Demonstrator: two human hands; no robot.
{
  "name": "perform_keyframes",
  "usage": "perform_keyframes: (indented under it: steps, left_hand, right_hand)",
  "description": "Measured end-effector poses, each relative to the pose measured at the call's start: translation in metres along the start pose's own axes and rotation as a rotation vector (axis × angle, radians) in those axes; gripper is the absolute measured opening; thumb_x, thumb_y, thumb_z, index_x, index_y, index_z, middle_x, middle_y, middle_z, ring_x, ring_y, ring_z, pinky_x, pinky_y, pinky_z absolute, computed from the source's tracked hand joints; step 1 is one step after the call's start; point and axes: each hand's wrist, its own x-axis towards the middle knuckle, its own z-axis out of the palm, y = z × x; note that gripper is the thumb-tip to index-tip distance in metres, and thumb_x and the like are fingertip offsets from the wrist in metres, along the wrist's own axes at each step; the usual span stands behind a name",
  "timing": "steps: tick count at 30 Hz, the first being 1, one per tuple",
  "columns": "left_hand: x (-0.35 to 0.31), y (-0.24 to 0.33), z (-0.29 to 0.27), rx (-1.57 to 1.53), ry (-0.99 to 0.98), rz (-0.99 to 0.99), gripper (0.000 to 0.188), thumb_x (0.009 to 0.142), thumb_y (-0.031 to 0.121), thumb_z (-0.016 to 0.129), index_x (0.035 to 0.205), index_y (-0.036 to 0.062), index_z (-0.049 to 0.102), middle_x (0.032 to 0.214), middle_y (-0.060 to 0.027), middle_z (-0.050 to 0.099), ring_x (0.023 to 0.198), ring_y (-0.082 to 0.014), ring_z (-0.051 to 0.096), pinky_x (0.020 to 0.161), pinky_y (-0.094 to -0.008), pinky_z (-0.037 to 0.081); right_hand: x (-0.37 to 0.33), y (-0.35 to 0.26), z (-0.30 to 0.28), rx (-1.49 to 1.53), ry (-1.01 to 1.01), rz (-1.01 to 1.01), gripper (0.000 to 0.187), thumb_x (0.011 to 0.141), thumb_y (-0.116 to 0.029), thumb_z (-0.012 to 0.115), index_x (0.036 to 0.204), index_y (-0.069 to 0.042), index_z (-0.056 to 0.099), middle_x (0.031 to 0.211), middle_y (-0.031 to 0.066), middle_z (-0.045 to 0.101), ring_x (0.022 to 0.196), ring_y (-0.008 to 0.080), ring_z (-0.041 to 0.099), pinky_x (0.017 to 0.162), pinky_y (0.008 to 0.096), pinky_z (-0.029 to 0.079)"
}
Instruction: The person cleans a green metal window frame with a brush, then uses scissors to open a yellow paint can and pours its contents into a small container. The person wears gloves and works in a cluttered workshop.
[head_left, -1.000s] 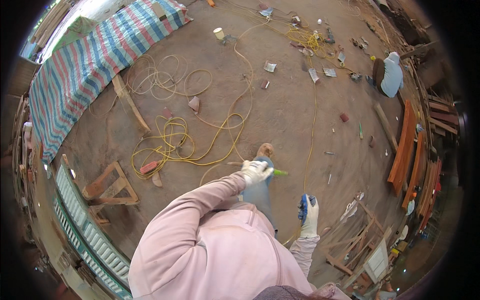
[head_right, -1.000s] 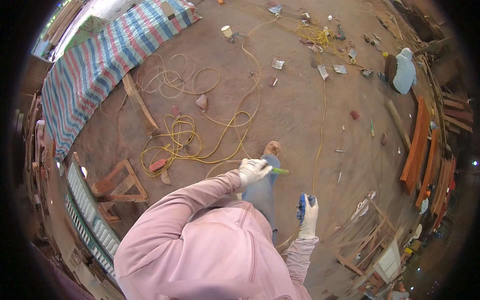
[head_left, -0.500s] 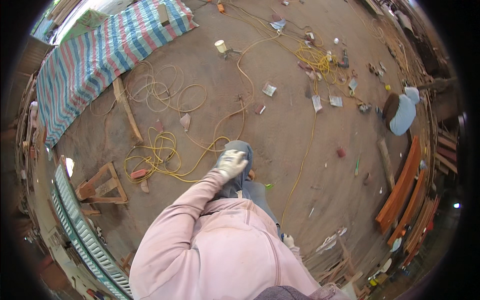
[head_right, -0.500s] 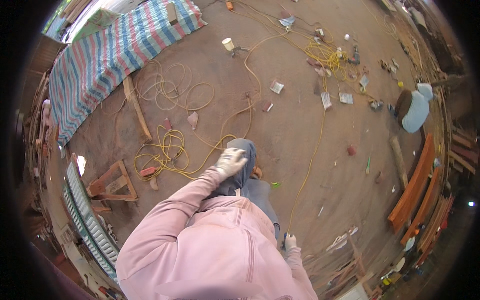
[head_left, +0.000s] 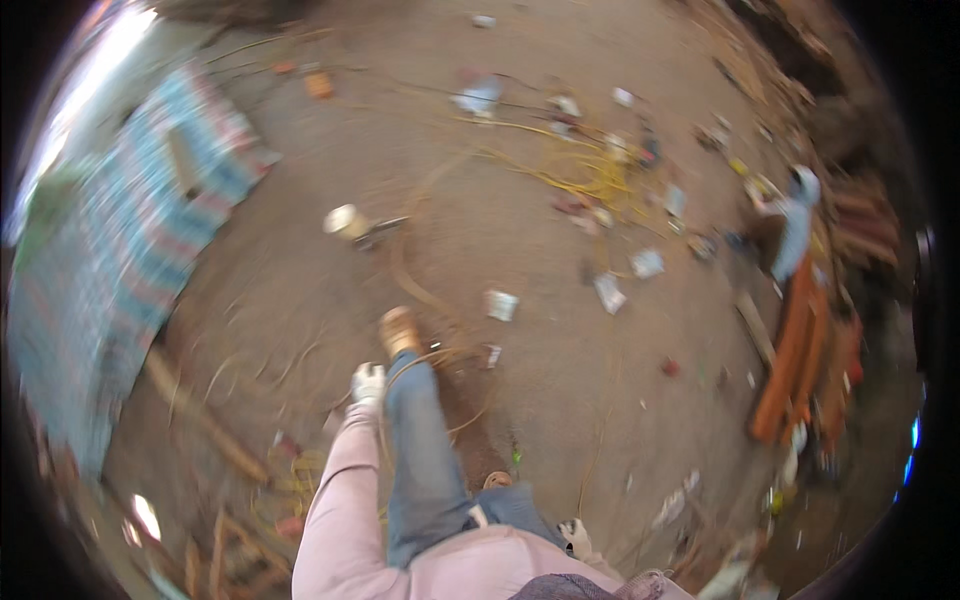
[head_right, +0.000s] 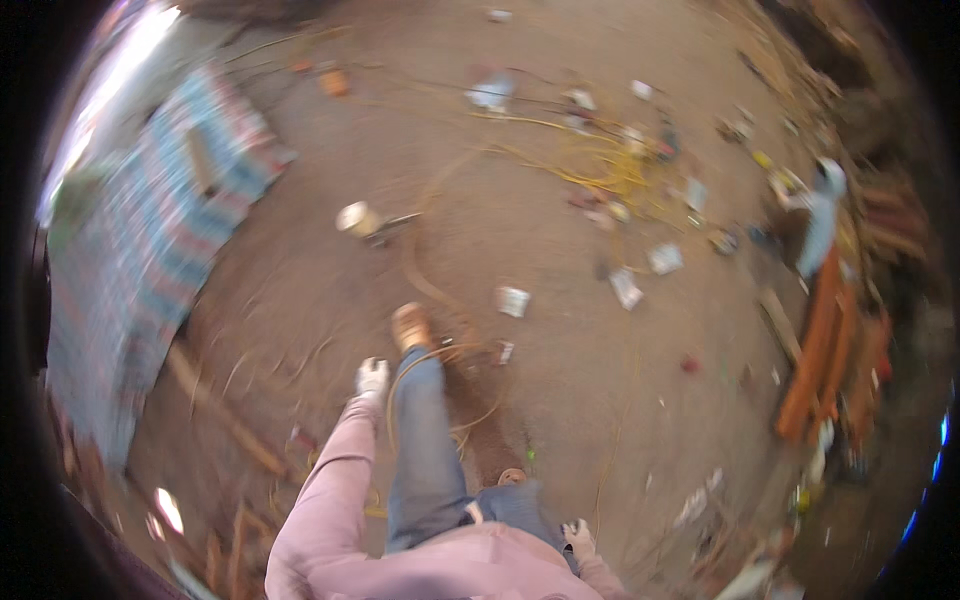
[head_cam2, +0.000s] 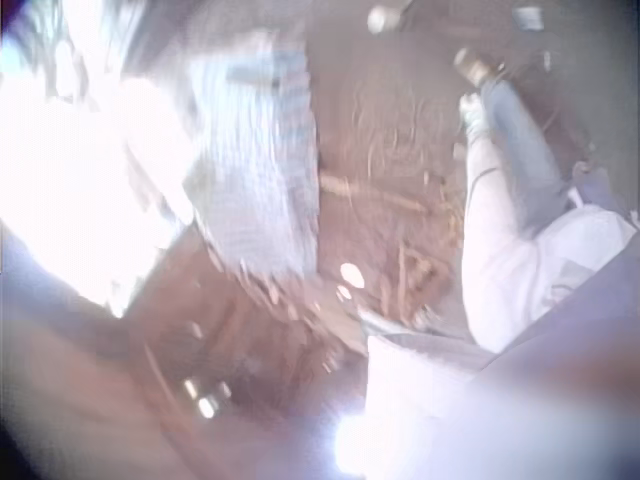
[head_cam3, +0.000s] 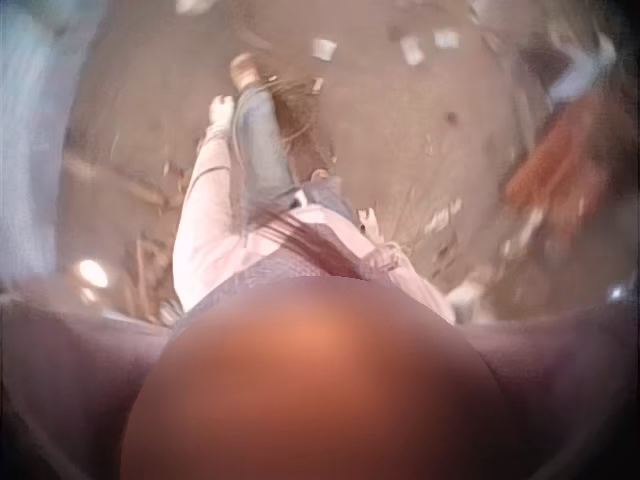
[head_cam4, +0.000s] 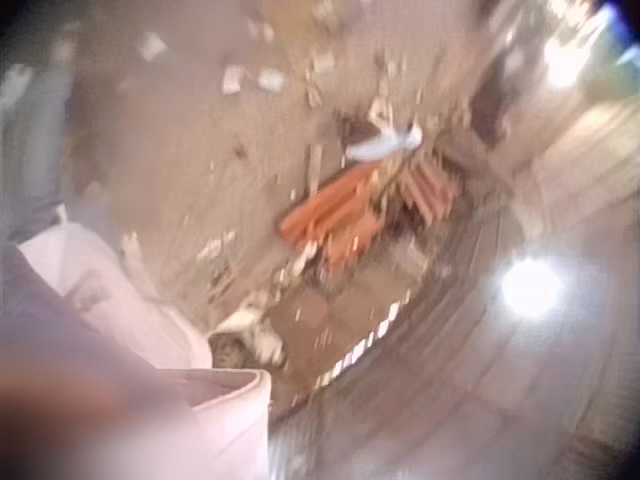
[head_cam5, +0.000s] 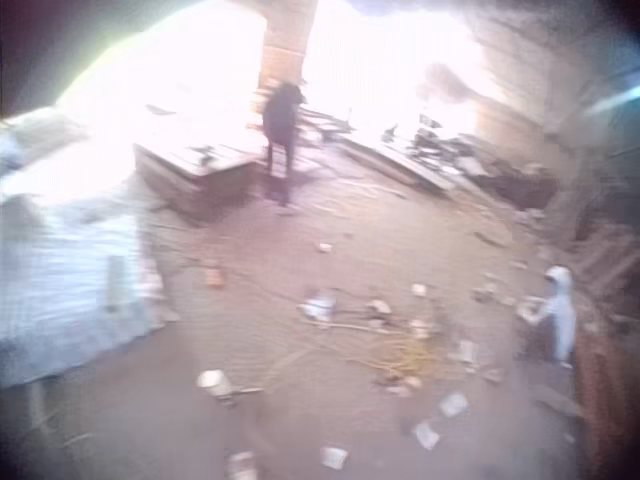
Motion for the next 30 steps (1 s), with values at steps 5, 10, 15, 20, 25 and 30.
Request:
perform_keyframes:
  steps: [5, 10, 15, 20, 25, 30]
  left_hand:
    - [0.208, 0.07, 0.046, 0.111, -0.141, 0.207, 0.03, 0.088, 0.025, 0.066, 0.109, 0.0041, 0.069, 0.103, -0.0181, 0.072, 0.099, -0.0339, 0.068, 0.089, -0.0429, 0.053]
    - [0.364, 0.096, 0.098, 0.527, -0.108, 0.432, 0.049, 0.082, 0.02, 0.072, 0.126, 0.0086, 0.055, 0.119, -0.0224, 0.062, 0.108, -0.0419, 0.06, 0.093, -0.0494, 0.05]
    - [0.464, 0.098, 0.153, 0.68, 0.18, 0.717, 0.083, 0.078, 0.014, 0.077, 0.15, 0.0071, 0.036, 0.125, -0.0224, 0.057, 0.114, -0.0403, 0.059, 0.097, -0.0479, 0.048]
    - [0.514, 0.08, 0.17, 0.782, -0.185, 0.442, 0.062, 0.084, 0.013, 0.074, 0.139, 0.0107, 0.047, 0.116, -0.0191, 0.061, 0.106, -0.0385, 0.062, 0.088, -0.0476, 0.049]
    - [0.479, 0.068, 0.154, 0.88, -0.134, 0.74, 0.032, 0.085, 0.016, 0.073, 0.11, 0.0069, 0.055, 0.096, -0.0216, 0.06, 0.091, -0.043, 0.06, 0.078, -0.0526, 0.047]
    - [0.374, 0.087, 0.112, 0.912, -0.152, 0.653, 0.039, 0.087, 0.03, 0.07, 0.111, 0.0062, 0.05, 0.099, -0.024, 0.058, 0.092, -0.0459, 0.059, 0.078, -0.0563, 0.046]
  right_hand:
    - [-0.034, -0.123, -0.013, -0.056, 0.014, 0.265, 0.059, 0.092, -0.052, 0.059, 0.134, -0.01, 0.053, 0.122, 0.0242, 0.065, 0.115, 0.0415, 0.062, 0.097, 0.0469, 0.049]
    - [-0.042, -0.184, -0.006, -0.098, 0.006, 0.53, 0.055, 0.092, -0.051, 0.058, 0.131, -0.012, 0.055, 0.122, 0.0245, 0.065, 0.116, 0.042, 0.061, 0.099, 0.0481, 0.047]
    - [0.019, -0.186, 0.025, 0.043, -0.104, 0.597, 0.048, 0.095, -0.046, 0.057, 0.129, -0.012, 0.057, 0.117, 0.0244, 0.067, 0.115, 0.0424, 0.061, 0.097, 0.0474, 0.048]
    - [0.071, -0.158, 0.058, 0.16, -0.046, 0.628, 0.039, 0.097, -0.038, 0.058, 0.127, -0.014, 0.058, 0.115, 0.0233, 0.067, 0.113, 0.0415, 0.062, 0.095, 0.0464, 0.049]
    - [0.085, -0.155, 0.067, 0.269, -0.051, 0.57, 0.038, 0.097, -0.034, 0.058, 0.13, -0.015, 0.056, 0.116, 0.0236, 0.067, 0.113, 0.0409, 0.063, 0.094, 0.0456, 0.049]
    - [0.067, -0.164, 0.033, 0.457, 0.041, 0.483, 0.042, 0.097, -0.028, 0.06, 0.133, -0.008, 0.054, 0.124, 0.0222, 0.064, 0.118, 0.0369, 0.062, 0.098, 0.0421, 0.048]
